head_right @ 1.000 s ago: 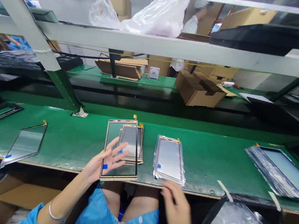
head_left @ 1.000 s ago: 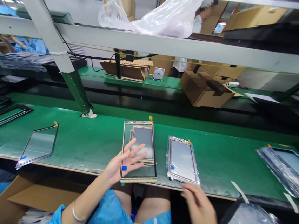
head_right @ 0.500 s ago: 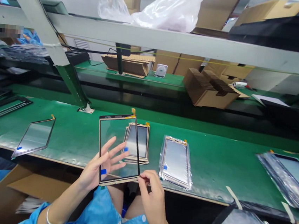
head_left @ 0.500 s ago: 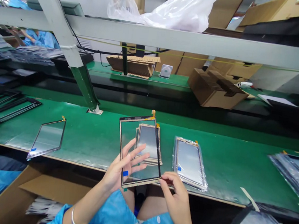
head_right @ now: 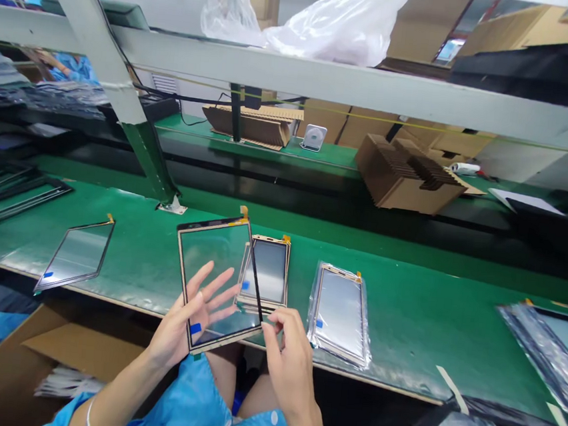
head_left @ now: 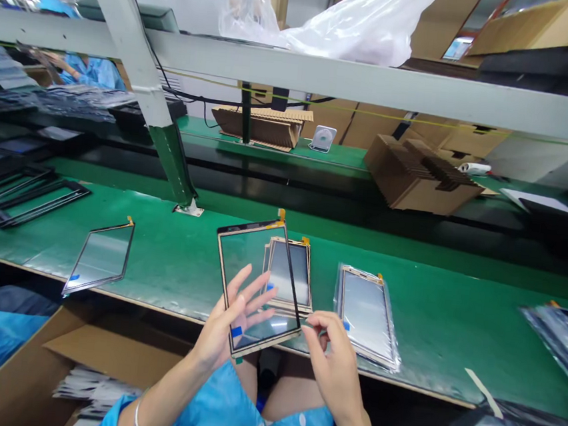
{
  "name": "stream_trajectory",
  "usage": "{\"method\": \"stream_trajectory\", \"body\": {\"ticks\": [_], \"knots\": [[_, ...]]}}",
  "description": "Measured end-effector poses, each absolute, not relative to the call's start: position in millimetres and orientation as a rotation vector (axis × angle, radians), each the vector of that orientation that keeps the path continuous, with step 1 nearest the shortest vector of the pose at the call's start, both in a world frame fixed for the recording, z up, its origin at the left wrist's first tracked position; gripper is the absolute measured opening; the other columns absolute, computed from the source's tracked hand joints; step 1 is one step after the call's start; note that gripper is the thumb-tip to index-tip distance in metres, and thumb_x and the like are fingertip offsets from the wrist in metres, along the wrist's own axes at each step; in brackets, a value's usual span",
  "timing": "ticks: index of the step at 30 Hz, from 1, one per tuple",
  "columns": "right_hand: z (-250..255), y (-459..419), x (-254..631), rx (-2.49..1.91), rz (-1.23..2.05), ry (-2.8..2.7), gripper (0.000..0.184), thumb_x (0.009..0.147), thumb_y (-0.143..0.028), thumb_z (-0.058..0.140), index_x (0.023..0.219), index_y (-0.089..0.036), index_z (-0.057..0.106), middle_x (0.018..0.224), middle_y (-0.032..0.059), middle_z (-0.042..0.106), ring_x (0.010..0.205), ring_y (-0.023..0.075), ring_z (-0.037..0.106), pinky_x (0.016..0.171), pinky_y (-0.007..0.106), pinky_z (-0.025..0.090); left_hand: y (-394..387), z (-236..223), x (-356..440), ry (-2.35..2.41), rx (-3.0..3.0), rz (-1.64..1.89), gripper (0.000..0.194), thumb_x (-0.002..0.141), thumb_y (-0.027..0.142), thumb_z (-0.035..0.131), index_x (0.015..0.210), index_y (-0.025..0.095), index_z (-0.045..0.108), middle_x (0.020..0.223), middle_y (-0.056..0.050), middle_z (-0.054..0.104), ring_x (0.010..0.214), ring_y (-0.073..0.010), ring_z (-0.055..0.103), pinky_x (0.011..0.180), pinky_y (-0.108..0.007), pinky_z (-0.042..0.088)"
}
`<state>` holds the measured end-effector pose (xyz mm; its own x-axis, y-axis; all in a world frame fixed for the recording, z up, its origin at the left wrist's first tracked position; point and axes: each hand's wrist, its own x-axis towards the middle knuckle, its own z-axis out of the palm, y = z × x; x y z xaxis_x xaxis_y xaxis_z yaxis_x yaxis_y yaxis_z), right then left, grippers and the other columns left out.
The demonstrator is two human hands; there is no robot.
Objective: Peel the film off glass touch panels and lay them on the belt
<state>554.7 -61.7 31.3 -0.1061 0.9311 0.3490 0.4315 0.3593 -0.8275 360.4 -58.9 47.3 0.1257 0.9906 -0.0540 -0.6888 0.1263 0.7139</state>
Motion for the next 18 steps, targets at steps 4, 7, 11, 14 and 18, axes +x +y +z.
{"method": "stream_trajectory", "body": {"ticks": [4,7,11,14,18], "knots": [[21,-63,545,-1.254,0.788,-1.576,0.012,0.089,-0.027,0.053,0.096,-0.019,0.060,0.088,0.0054,0.061,0.077,0.0174,0.059,0.063,0.027,0.050,-66,51,360,0.622,0.617,1.456,0.051,0.090,0.031,0.053,0.138,0.037,0.036,0.144,-0.005,0.044,0.127,-0.0285,0.046,0.099,-0.045,0.042],[17,-66,537,-1.257,0.775,-1.443,0.014,0.087,-0.030,0.056,0.093,-0.019,0.062,0.088,0.0059,0.063,0.078,0.0180,0.061,0.067,0.028,0.052,-71,53,362,0.609,0.627,1.485,0.052,0.089,0.032,0.055,0.137,0.038,0.036,0.141,-0.004,0.048,0.125,-0.0278,0.049,0.098,-0.044,0.043],[18,-66,533,-1.234,0.750,-1.382,0.010,0.086,-0.028,0.058,0.086,-0.019,0.062,0.084,0.0045,0.063,0.077,0.0171,0.060,0.067,0.027,0.051,-75,54,363,0.631,0.614,1.497,0.051,0.088,0.033,0.056,0.136,0.038,0.038,0.136,-0.004,0.053,0.124,-0.0285,0.050,0.098,-0.046,0.043],[20,-66,533,-1.205,0.756,-1.386,0.010,0.087,-0.027,0.057,0.081,-0.019,0.060,0.081,0.0037,0.062,0.076,0.0169,0.059,0.068,0.028,0.050,-75,55,363,0.635,0.615,1.508,0.048,0.088,0.033,0.056,0.133,0.039,0.041,0.135,-0.003,0.054,0.124,-0.0290,0.050,0.098,-0.047,0.043],[20,-65,535,-1.222,0.757,-1.369,0.009,0.085,-0.028,0.059,0.084,-0.019,0.061,0.082,0.0042,0.062,0.076,0.0172,0.060,0.069,0.028,0.051,-76,55,362,0.596,0.644,1.513,0.040,0.089,0.033,0.055,0.127,0.041,0.048,0.133,0.000,0.056,0.123,-0.0282,0.051,0.098,-0.046,0.044]]}}
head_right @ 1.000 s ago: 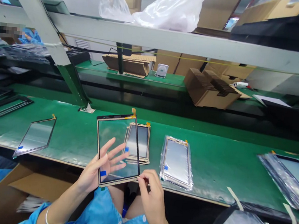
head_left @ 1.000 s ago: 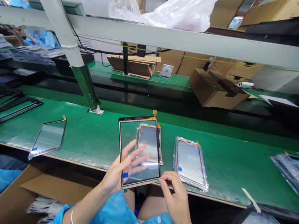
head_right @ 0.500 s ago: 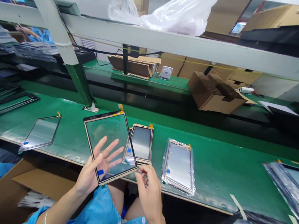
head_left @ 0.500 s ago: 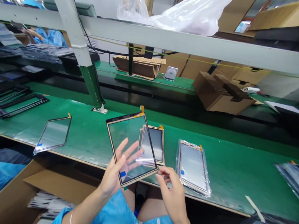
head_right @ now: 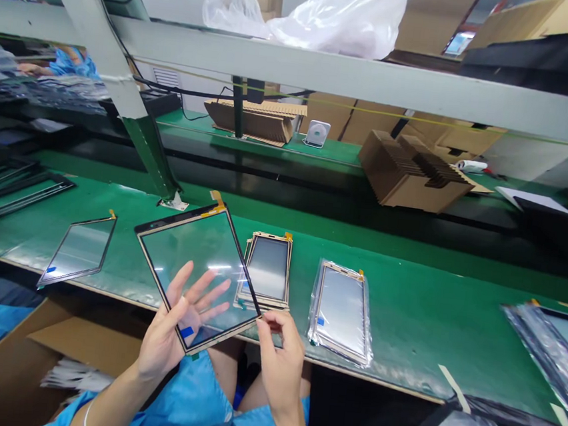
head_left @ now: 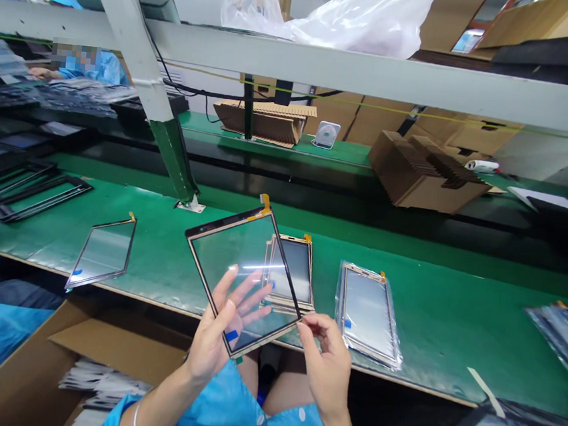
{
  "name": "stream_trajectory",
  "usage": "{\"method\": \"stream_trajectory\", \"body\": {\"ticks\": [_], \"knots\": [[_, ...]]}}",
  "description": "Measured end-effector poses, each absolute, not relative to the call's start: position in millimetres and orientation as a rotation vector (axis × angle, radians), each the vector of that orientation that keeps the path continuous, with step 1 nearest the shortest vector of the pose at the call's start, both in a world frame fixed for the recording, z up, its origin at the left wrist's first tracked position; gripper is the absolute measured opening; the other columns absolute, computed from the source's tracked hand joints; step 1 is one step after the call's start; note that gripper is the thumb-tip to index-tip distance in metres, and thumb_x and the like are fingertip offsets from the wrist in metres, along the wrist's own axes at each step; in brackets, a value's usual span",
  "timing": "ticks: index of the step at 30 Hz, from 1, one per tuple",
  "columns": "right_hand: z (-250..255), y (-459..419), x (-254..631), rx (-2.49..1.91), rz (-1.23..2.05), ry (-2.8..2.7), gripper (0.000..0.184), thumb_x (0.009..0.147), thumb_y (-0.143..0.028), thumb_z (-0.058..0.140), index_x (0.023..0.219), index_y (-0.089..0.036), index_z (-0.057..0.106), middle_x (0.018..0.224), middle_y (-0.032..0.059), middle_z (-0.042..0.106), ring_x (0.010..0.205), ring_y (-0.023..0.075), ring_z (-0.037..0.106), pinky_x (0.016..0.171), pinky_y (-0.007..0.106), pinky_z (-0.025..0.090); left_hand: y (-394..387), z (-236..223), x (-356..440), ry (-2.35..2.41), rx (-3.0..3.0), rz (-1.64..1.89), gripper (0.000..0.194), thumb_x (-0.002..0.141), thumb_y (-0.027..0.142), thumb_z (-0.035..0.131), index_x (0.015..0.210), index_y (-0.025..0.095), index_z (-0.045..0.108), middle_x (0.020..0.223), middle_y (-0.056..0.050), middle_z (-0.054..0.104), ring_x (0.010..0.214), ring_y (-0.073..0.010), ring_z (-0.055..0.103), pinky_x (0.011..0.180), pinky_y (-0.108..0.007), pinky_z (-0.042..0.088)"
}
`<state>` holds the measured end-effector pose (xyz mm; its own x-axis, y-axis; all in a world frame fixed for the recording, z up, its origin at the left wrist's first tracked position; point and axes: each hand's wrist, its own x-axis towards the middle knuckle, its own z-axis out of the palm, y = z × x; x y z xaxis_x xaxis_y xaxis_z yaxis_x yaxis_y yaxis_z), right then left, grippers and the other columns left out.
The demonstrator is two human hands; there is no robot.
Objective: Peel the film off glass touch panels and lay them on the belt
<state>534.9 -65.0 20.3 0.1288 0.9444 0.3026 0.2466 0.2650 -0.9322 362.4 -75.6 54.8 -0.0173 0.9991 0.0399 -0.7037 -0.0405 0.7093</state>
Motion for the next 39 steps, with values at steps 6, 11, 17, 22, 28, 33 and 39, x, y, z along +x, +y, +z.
{"method": "stream_trajectory", "body": {"ticks": [6,11,17,22,28,33,39], "knots": [[21,-64,535,-1.196,0.826,-1.308,0.010,0.083,-0.028,0.061,0.080,-0.019,0.061,0.081,0.0040,0.062,0.075,0.0166,0.059,0.067,0.026,0.050,-79,55,365,0.520,0.785,1.548,0.036,0.093,0.030,0.047,0.127,0.044,0.050,0.135,0.000,0.055,0.122,-0.0266,0.052,0.096,-0.044,0.046],[22,-64,534,-1.166,0.895,-1.224,0.011,0.080,-0.029,0.064,0.077,-0.019,0.061,0.080,0.0040,0.061,0.074,0.0163,0.059,0.066,0.026,0.050,-81,53,367,0.455,0.872,1.601,0.038,0.096,0.027,0.040,0.130,0.040,0.048,0.135,-0.002,0.054,0.121,-0.0263,0.053,0.095,-0.042,0.048],[28,-63,538,-1.104,1.310,-1.105,0.019,0.074,-0.035,0.070,0.077,-0.018,0.062,0.069,0.0006,0.058,0.055,0.0115,0.054,0.051,0.022,0.048,-84,53,364,0.400,0.948,1.585,0.038,0.095,0.026,0.041,0.129,0.041,0.049,0.133,0.000,0.056,0.119,-0.0258,0.055,0.095,-0.041,0.050],[31,-64,537,-1.067,1.307,-1.055,0.020,0.072,-0.033,0.072,0.074,-0.018,0.059,0.073,0.0005,0.058,0.057,0.0102,0.053,0.051,0.020,0.047,-87,54,363,0.381,1.004,1.574,0.039,0.095,0.026,0.041,0.129,0.042,0.050,0.133,0.000,0.056,0.119,-0.0266,0.055,0.095,-0.043,0.049],[25,-71,533,-1.124,1.079,-1.086,0.014,0.074,-0.029,0.070,0.077,-0.019,0.060,0.080,0.0027,0.060,0.065,0.0134,0.057,0.058,0.023,0.050,-87,55,364,0.401,0.989,1.606,0.038,0.095,0.026,0.042,0.128,0.042,0.051,0.131,0.000,0.057,0.118,-0.0267,0.056,0.095,-0.043,0.050],[23,-72,532,-1.116,0.992,-1.158,0.007,0.081,-0.025,0.064,0.080,-0.020,0.060,0.079,0.0018,0.060,0.060,0.0123,0.057,0.056,0.023,0.050,-87,55,364,0.403,0.964,1.601,0.038,0.095,0.026,0.042,0.128,0.042,0.051,0.131,0.000,0.057,0.118,-0.0265,0.056,0.094,-0.043,0.050],[29,-70,539,-1.089,0.648,-1.502,0.010,0.088,-0.018,0.054,0.079,-0.020,0.057,0.085,0.0047,0.056,0.077,0.0161,0.056,0.065,0.027,0.048,-84,53,362,0.484,0.880,1.568,0.036,0.094,0.028,0.045,0.127,0.042,0.051,0.132,-0.001,0.057,0.119,-0.0266,0.055,0.095,-0.043,0.049]]}}
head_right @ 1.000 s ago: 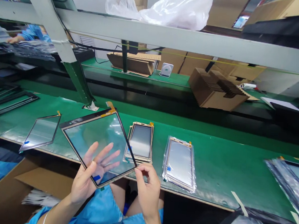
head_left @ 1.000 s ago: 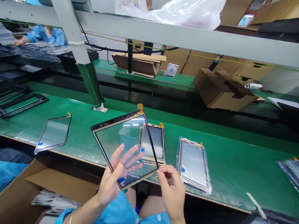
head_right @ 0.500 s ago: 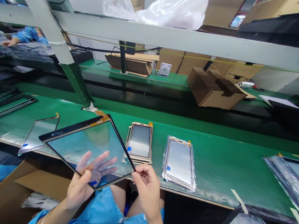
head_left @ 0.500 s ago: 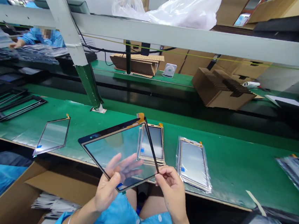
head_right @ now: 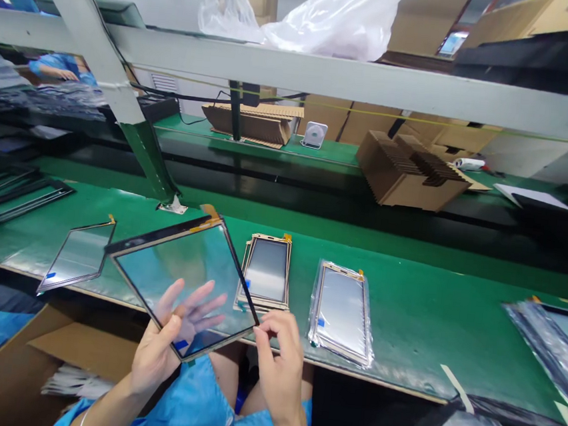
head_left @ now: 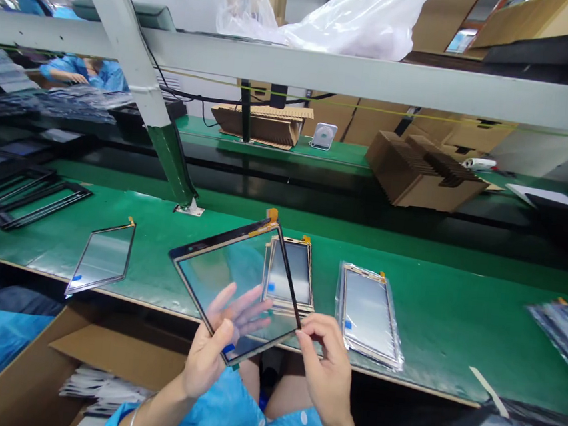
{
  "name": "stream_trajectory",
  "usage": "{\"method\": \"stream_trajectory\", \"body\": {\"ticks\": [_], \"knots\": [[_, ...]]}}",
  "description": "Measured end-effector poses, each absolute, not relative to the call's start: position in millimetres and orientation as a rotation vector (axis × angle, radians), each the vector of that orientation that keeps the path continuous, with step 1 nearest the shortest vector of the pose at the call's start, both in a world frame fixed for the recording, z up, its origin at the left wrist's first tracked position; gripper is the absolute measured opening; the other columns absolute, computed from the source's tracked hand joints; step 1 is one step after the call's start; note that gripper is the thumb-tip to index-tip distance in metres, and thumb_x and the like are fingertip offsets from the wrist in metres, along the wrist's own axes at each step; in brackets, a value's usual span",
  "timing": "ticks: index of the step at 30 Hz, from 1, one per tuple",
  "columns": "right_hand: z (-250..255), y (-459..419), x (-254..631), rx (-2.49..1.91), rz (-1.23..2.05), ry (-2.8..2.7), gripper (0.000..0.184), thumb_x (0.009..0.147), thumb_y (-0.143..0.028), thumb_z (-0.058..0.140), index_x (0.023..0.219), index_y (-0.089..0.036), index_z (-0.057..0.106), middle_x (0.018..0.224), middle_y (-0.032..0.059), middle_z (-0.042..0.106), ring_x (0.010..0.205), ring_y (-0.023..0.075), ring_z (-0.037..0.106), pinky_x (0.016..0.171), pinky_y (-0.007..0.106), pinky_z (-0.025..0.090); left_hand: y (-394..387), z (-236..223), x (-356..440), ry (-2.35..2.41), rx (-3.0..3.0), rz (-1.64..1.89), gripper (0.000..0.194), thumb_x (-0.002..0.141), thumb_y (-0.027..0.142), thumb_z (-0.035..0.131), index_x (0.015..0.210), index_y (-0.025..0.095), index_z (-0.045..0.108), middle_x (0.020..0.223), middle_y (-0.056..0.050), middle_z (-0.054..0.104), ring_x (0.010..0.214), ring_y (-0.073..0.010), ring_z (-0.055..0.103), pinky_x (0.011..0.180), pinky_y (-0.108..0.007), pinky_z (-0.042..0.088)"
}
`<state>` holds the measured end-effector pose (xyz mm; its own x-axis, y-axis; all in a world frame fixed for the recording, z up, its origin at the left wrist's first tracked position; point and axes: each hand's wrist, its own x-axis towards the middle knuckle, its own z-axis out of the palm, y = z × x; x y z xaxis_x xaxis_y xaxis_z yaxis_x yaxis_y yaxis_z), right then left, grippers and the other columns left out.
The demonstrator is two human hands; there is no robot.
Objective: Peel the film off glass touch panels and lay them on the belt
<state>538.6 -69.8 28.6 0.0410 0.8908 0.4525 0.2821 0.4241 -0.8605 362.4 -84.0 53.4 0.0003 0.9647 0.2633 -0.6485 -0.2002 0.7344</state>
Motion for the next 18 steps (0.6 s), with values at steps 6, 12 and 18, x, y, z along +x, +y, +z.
{"method": "stream_trajectory", "body": {"ticks": [6,12,18], "knots": [[59,-64,528,-0.900,0.940,-1.809,0.011,0.091,-0.017,0.046,0.083,-0.020,0.054,0.088,0.0048,0.058,0.078,0.0148,0.058,0.065,0.027,0.048,-60,29,367,0.642,0.589,1.317,0.046,0.090,0.032,0.054,0.135,0.030,0.044,0.131,-0.010,0.057,0.114,-0.0275,0.058,0.091,-0.041,0.050],[126,7,526,-0.794,1.046,-1.444,0.012,0.088,-0.021,0.052,0.076,-0.020,0.048,0.094,0.0058,0.069,0.080,0.0162,0.066,0.065,0.029,0.053,-63,5,379,0.502,0.463,1.139,0.067,0.079,0.065,0.052,0.132,0.025,0.047,0.127,-0.015,0.059,0.109,-0.0302,0.060,0.080,-0.037,0.053],[109,10,584,-0.906,0.060,-0.946,0.005,0.085,-0.021,0.055,0.085,-0.021,0.050,0.087,0.0030,0.065,0.088,0.0211,0.065,0.081,0.040,0.049,-66,14,364,0.639,0.596,1.207,0.055,0.084,0.029,0.065,0.134,0.030,0.043,0.134,-0.012,0.054,0.114,-0.0278,0.058,0.085,-0.036,0.052]]}}
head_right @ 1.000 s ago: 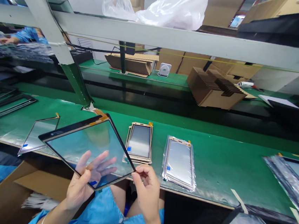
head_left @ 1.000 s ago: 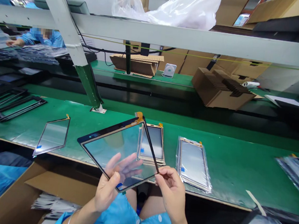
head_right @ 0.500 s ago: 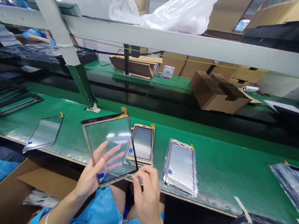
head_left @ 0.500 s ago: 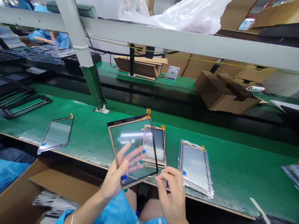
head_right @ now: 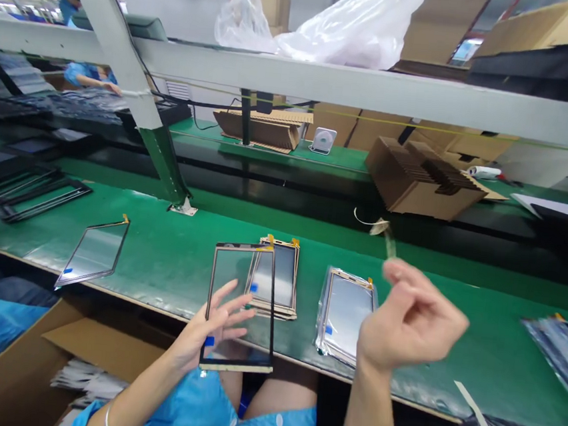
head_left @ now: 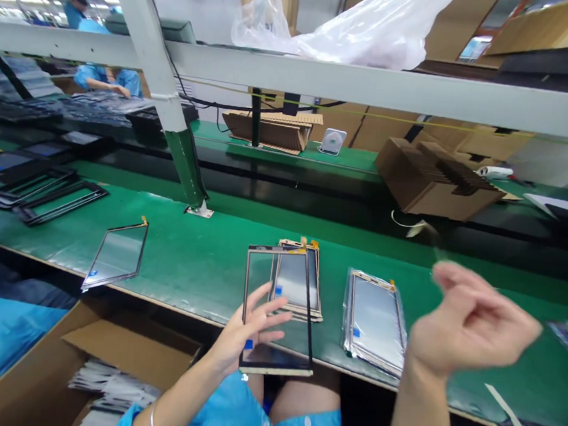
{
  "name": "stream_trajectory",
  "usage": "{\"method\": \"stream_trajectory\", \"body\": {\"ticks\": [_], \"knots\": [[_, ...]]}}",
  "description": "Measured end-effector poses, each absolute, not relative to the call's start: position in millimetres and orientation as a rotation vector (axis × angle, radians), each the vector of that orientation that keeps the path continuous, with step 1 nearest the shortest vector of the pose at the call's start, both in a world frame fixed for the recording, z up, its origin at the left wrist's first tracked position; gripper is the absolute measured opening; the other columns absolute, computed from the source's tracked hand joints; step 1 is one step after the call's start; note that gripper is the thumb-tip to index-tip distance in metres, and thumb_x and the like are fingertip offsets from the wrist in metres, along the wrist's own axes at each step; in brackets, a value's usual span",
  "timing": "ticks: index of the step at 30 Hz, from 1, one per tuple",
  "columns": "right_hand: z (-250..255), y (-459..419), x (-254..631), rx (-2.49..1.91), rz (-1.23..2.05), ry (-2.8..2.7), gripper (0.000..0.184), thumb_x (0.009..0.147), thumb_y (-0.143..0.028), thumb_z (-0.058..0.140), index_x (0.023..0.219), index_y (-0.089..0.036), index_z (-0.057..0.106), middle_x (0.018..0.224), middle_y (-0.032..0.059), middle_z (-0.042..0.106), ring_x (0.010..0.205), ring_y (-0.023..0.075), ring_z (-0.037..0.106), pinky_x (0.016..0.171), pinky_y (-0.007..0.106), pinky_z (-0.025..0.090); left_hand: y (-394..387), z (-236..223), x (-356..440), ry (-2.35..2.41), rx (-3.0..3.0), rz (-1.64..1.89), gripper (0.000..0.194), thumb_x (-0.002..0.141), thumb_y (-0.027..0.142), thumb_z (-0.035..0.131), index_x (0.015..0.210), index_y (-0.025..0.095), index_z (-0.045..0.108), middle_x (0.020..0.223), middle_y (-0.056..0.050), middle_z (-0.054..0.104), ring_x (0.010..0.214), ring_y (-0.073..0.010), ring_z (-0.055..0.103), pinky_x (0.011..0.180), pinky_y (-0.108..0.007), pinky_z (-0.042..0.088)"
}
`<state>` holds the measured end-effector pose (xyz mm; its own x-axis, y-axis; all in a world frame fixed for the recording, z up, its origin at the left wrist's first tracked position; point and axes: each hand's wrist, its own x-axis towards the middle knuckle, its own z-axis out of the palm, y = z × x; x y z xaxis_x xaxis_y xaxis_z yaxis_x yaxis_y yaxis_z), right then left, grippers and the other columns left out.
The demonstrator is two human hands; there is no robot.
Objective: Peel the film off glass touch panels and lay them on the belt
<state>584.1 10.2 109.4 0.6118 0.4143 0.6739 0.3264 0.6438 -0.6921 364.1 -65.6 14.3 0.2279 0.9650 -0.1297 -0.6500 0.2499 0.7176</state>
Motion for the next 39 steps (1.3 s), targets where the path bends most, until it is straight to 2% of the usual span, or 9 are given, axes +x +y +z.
{"method": "stream_trajectory", "body": {"ticks": [2,4,6,9,14,19,26,31,39], "knots": [[73,-15,588,-1.107,0.238,-1.081,0.009,0.081,-0.026,0.062,0.077,-0.021,0.056,0.071,0.0008,0.062,0.070,0.0182,0.064,0.070,0.035,0.052,-62,20,360,0.669,0.602,1.277,0.053,0.086,0.027,0.062,0.134,0.031,0.042,0.133,-0.011,0.055,0.113,-0.0264,0.059,0.085,-0.035,0.052],[38,-43,582,-1.262,0.645,-1.189,0.015,0.078,-0.033,0.066,0.079,-0.018,0.060,0.066,0.0012,0.062,0.061,0.0171,0.062,0.060,0.031,0.053,-60,26,359,0.681,0.609,1.343,0.053,0.086,0.027,0.061,0.135,0.031,0.040,0.133,-0.011,0.055,0.114,-0.0260,0.059,0.085,-0.035,0.052],[14,-66,570,-1.313,0.978,-1.153,0.024,0.076,-0.039,0.069,0.084,-0.017,0.063,0.068,0.0022,0.064,0.058,0.0170,0.063,0.056,0.029,0.054,-59,31,360,0.689,0.627,1.385,0.053,0.087,0.026,0.060,0.135,0.031,0.040,0.133,-0.010,0.055,0.114,-0.0260,0.058,0.086,-0.034,0.052],[3,-80,555,-1.297,1.142,-1.024,0.029,0.073,-0.044,0.070,0.084,-0.017,0.065,0.069,0.0027,0.064,0.057,0.0168,0.063,0.057,0.029,0.055,-61,37,363,0.691,0.667,1.414,0.050,0.088,0.028,0.058,0.135,0.031,0.041,0.132,-0.010,0.056,0.114,-0.0262,0.059,0.085,-0.035,0.052],[10,-78,551,-1.267,1.193,-0.973,0.029,0.071,-0.044,0.072,0.080,-0.017,0.067,0.071,0.0032,0.064,0.057,0.0162,0.063,0.058,0.028,0.055,-67,40,366,0.735,0.713,1.450,0.048,0.088,0.029,0.058,0.133,0.031,0.042,0.131,-0.010,0.057,0.114,-0.0264,0.059,0.085,-0.037,0.052],[10,-79,548,-1.171,1.259,-0.972,0.031,0.065,-0.039,0.077,0.084,-0.017,0.066,0.070,0.0021,0.061,0.060,0.0164,0.062,0.057,0.028,0.056,-69,44,368,0.745,0.739,1.477,0.045,0.087,0.031,0.060,0.130,0.033,0.046,0.127,-0.009,0.061,0.111,-0.0266,0.060,0.084,-0.037,0.053],[16,-79,547,-1.117,1.214,-1.008,0.021,0.074,-0.036,0.071,0.072,-0.018,0.061,0.074,0.0016,0.057,0.061,0.0143,0.060,0.058,0.026,0.055,-77,48,369,0.708,0.870,1.492,0.038,0.089,0.030,0.056,0.126,0.037,0.050,0.125,-0.006,0.062,0.110,-0.0261,0.062,0.085,-0.040,0.053],[16,-81,551,-1.151,1.146,-1.073,0.020,0.077,-0.035,0.068,0.073,-0.018,0.059,0.075,0.0020,0.057,0.063,0.0147,0.059,0.059,0.025,0.054,-83,49,375,0.676,0.939,1.506,0.037,0.091,0.026,0.053,0.126,0.039,0.050,0.126,-0.006,0.062,0.111,-0.0262,0.061,0.087,-0.041,0.052],[10,-83,558,-1.180,0.925,-1.326,0.013,0.088,-0.027,0.055,0.077,-0.020,0.057,0.081,0.0031,0.055,0.070,0.0147,0.055,0.061,0.024,0.048,-92,48,384,0.660,1.035,1.521,0.038,0.093,0.022,0.048,0.127,0.039,0.049,0.127,-0.004,0.061,0.113,-0.0253,0.060,0.089,-0.041,0.052]]}}
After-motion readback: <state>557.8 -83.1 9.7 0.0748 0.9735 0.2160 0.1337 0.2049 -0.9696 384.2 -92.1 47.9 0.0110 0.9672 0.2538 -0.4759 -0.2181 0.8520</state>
